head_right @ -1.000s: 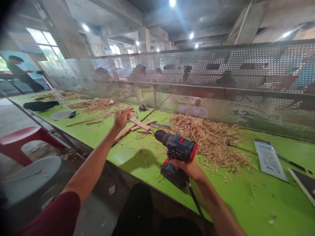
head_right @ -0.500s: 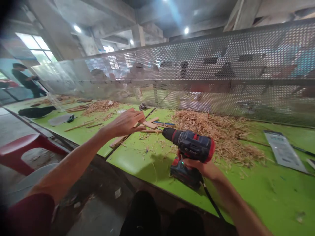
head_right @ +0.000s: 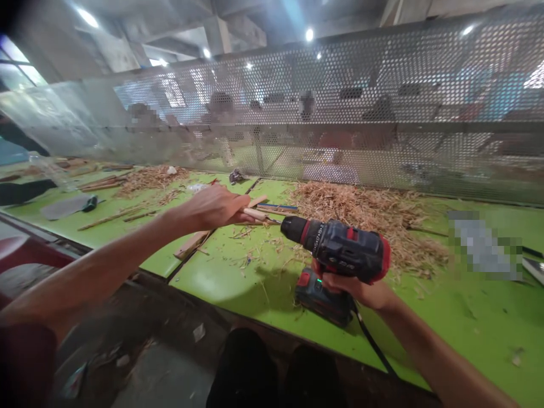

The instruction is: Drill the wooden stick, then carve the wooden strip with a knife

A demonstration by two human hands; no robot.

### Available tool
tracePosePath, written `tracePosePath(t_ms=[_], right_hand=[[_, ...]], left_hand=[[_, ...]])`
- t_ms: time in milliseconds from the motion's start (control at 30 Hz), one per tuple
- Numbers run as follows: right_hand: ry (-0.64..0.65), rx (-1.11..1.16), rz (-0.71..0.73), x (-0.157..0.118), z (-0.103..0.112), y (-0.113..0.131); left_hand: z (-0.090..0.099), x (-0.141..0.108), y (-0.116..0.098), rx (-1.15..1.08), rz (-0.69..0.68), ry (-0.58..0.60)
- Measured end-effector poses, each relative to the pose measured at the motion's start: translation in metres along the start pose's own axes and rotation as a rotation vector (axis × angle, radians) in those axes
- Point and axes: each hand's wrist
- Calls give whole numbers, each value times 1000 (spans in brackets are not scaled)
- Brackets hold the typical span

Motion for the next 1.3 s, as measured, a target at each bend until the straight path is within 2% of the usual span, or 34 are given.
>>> tracePosePath(t_ms=[133,467,733,967,1300], right_hand=[[-9,-7,2,0,-1,1],[57,7,40,2,-3,6],[101,6,22,1,2,2],[60,-5,-27,0,-3,9],[53,-17,-40,-1,-6,13]], left_hand=[[3,-3,-3,34,59,34],[-1,-1,-2,12,34,-77],[-7,-2,-3,-1,64,-66],[1,-1,-5,12,41,-10],[6,0,-7,30,-1,4]])
Point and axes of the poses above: each hand's wrist, its own x-axis towards the middle knuckle, its own z-axis out of the back of the hand, y = z × x, and after that the axes turned 3 degrees about x, right-handed
